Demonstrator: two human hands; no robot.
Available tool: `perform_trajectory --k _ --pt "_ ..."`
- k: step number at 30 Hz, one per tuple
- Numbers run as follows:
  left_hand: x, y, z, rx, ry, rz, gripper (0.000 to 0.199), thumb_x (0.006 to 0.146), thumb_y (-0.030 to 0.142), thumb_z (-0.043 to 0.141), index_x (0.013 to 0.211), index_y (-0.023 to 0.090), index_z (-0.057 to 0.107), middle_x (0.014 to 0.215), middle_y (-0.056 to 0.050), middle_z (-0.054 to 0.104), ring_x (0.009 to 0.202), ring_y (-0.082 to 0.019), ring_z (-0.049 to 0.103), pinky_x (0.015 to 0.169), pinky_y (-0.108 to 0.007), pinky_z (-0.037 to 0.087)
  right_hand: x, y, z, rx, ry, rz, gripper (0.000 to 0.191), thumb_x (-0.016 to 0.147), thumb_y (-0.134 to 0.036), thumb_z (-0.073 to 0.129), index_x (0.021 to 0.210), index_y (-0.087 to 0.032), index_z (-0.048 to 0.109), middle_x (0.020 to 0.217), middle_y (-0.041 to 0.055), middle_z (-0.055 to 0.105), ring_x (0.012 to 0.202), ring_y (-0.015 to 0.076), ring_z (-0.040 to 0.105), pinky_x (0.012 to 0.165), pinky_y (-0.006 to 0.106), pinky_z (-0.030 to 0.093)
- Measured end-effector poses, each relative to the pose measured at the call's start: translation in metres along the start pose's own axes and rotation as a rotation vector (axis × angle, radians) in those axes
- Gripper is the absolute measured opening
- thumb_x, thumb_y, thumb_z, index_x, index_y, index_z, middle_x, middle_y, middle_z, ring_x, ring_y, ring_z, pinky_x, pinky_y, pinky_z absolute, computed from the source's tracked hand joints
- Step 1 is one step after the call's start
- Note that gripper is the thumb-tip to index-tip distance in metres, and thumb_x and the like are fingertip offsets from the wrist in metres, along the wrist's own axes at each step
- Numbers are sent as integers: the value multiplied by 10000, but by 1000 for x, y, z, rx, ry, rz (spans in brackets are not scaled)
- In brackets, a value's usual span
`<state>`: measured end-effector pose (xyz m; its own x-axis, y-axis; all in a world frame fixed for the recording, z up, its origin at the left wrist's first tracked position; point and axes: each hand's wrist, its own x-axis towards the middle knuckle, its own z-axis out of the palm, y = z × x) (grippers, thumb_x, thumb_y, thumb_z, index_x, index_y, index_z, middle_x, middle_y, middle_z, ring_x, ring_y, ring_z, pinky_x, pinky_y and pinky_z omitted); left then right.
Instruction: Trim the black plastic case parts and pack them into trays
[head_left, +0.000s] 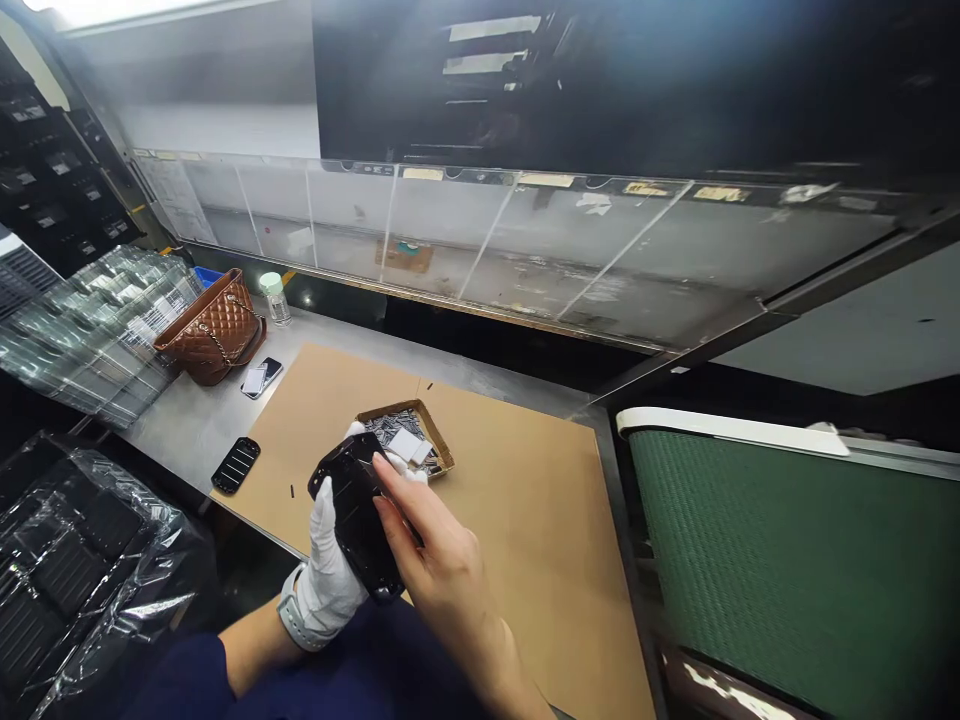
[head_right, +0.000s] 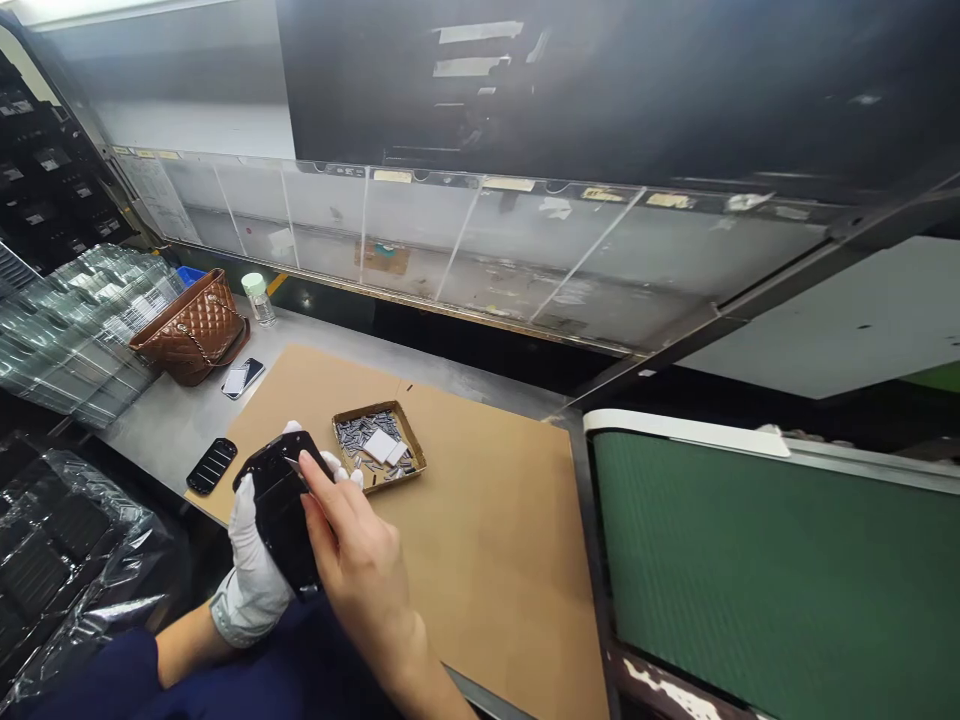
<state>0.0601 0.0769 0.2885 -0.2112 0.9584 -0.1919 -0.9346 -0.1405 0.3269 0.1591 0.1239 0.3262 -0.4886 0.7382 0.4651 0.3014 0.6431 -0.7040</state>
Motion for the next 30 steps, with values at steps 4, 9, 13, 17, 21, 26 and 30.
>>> perform_trajectory --k 4,9,13,17,21,26,30 --pt "2 0 2 -9 23 54 349 907 430 476 1142 282 687 1153 -22 706 1146 -192 605 1135 -333 293 1 2 -2 -12 -12 -1 416 955 -198 440 1364 -251 493 969 71 717 804 171 706 705 241 591" --pt "5 -1 6 8 61 48 398 908 430 472 1228 256 631 1153 -47 705 1211 -217 556 1144 -368 277 3 4 -2 -49 1 -16 390 951 -209 440 1329 -234 534 868 64 711 694 161 692 633 230 583" --pt "7 -3 8 -11 39 0 323 902 370 495 1125 257 699 1086 -24 732 1145 -165 605 1144 -277 250 3 7 0 -43 -10 -29 382 946 -198 442 1311 -231 550 832 52 703 731 170 702 641 230 586" --pt "8 -2 13 -14 49 16 280 898 349 510 1026 255 741 1037 -5 747 1098 -140 632 1132 -239 256 2 9 1 79 -5 55 345 931 -190 480 1259 -244 570 992 61 716 873 180 704 751 253 591" --pt "7 -1 17 41 48 -21 353 877 440 520 1011 203 745 1008 -44 753 1161 -200 596 1128 -312 301 3 7 -2 221 60 137 336 951 -205 441 1279 -239 508 1008 54 711 780 149 699 723 258 597" --pt "7 -2 11 54 58 -20 336 865 391 536 1074 208 724 1087 -39 732 1194 -174 570 1126 -230 270 10 1 -6 -49 -31 -28 414 995 -282 323 1379 -202 456 1051 96 704 968 211 671 842 327 560" --pt "8 -4 11 75 78 21 341 897 361 480 1028 189 743 1027 -51 750 1038 -153 662 1089 -199 317 14 -2 -2 -152 -23 -62 439 1001 -308 287 1381 -191 472 792 67 678 752 197 659 744 309 561"
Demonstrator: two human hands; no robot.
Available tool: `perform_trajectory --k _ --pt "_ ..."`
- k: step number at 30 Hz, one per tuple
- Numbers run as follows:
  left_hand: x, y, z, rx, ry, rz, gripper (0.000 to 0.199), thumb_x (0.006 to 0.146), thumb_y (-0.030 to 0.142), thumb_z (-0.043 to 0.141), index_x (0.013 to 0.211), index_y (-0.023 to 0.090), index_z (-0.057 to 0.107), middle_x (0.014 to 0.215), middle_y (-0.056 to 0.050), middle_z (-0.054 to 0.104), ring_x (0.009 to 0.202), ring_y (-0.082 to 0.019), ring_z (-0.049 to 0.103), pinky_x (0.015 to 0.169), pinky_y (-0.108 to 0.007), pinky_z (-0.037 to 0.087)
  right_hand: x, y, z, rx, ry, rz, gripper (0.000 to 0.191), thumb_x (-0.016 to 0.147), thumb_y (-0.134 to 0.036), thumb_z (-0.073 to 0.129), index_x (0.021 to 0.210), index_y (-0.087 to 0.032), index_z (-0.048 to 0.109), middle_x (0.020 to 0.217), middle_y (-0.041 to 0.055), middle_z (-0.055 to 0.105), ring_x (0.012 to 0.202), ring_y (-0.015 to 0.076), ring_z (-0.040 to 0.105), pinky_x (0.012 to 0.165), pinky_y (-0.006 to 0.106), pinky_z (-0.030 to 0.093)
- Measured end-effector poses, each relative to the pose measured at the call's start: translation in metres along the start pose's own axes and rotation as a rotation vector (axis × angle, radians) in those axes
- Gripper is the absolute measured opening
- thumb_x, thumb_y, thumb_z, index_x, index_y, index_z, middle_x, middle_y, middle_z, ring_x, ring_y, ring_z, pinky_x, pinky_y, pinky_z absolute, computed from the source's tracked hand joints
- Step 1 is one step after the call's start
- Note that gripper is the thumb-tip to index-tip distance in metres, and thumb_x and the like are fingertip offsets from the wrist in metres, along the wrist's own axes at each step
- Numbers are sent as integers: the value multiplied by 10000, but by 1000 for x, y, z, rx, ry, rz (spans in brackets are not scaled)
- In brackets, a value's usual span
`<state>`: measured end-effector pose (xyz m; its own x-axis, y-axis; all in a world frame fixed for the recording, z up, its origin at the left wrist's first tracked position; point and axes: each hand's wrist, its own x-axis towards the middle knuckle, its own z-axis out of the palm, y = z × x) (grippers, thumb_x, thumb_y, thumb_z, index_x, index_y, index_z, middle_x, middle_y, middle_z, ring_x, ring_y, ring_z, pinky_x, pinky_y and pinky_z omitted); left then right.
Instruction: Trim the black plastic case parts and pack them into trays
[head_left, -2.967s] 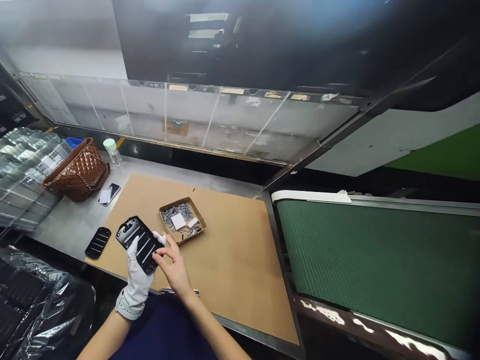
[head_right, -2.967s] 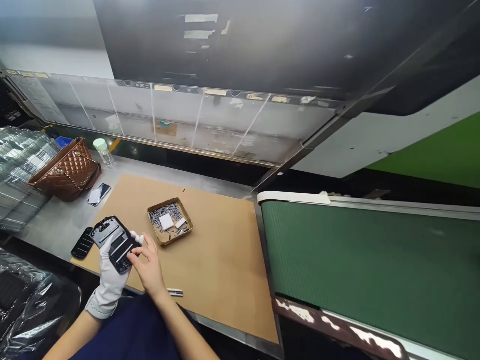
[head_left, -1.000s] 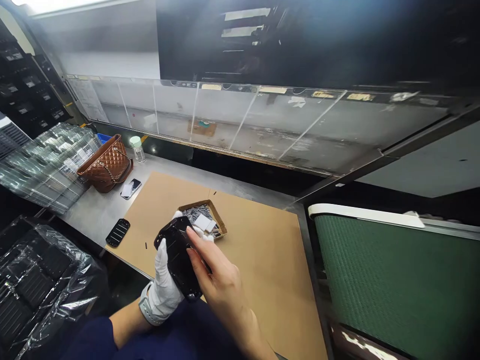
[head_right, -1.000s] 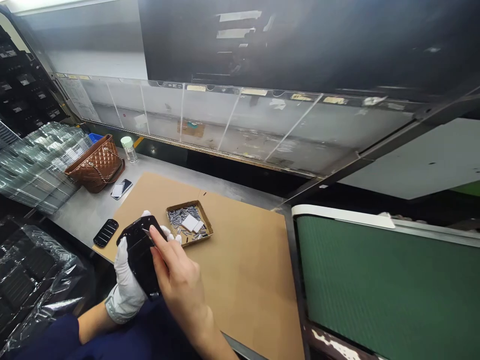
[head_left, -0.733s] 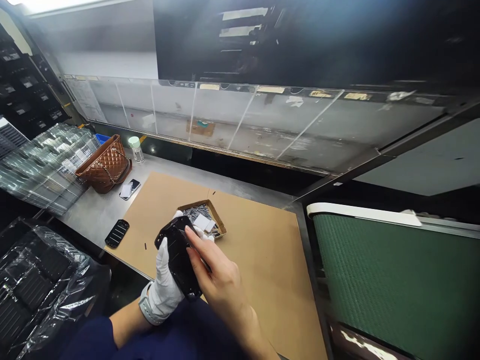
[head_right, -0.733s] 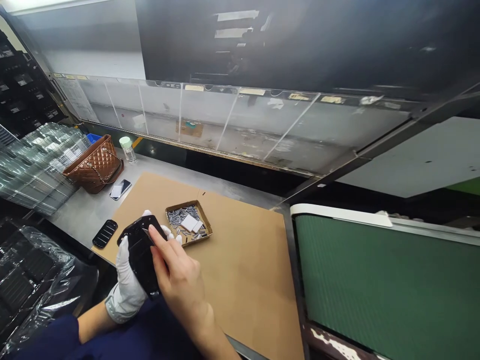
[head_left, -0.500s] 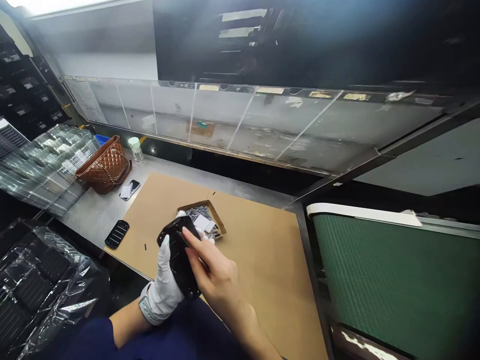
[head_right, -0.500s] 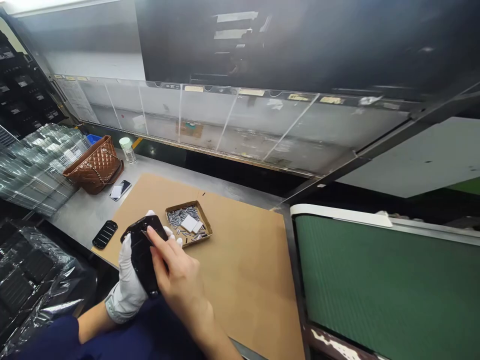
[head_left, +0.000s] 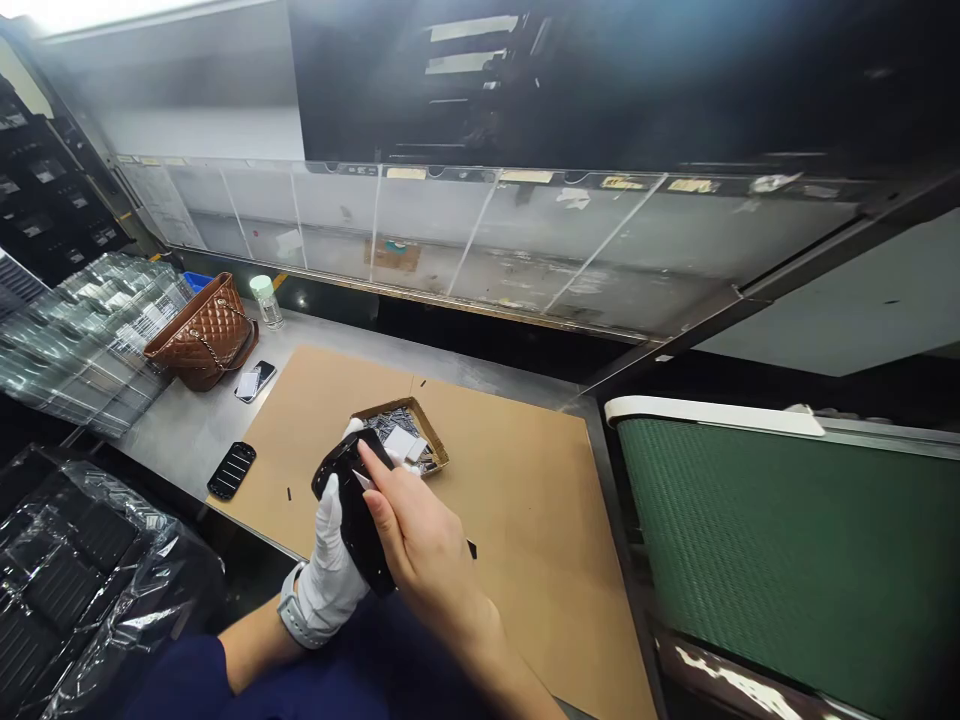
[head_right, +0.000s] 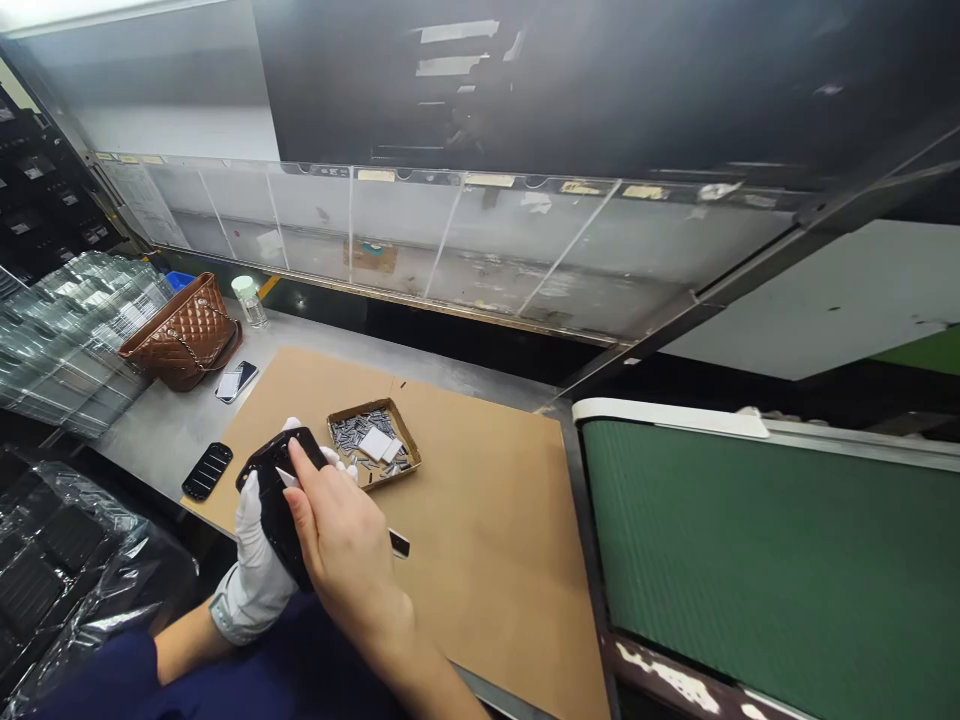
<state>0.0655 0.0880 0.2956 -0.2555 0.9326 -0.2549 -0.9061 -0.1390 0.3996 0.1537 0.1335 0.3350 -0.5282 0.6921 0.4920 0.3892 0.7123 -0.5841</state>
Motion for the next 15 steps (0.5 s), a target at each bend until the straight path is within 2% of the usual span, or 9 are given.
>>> perform_trajectory --k 2,5,10,15 --pt "0 -1 2 1 1 10 331 901 335 473 967 184 760 1026 -52 750 965 -136 686 1045 -174 367 1 -1 2 -24 23 -19 441 1001 -311 288 1373 -177 485 742 59 649 705 193 636 737 310 554" --pt "-1 -1 5 -14 -16 10 326 906 329 469 967 193 759 1024 -51 751 974 -125 683 997 -150 407 0 -1 3 -44 33 -36 438 1004 -301 289 1376 -171 479 731 54 631 694 186 621 704 292 542" --pt "-2 -2 6 -25 -30 -17 331 917 333 457 1079 223 724 1013 -38 755 1002 -114 674 1019 -141 376 0 0 2 -47 35 -47 440 1004 -291 288 1393 -168 454 720 47 619 692 182 613 715 292 537" --pt "-1 -3 7 -9 -6 -26 338 913 360 458 1076 234 725 1007 -30 756 1007 -120 674 1006 -143 393 0 1 2 -38 53 -63 441 1000 -277 298 1400 -166 444 707 39 605 683 184 606 807 318 537"
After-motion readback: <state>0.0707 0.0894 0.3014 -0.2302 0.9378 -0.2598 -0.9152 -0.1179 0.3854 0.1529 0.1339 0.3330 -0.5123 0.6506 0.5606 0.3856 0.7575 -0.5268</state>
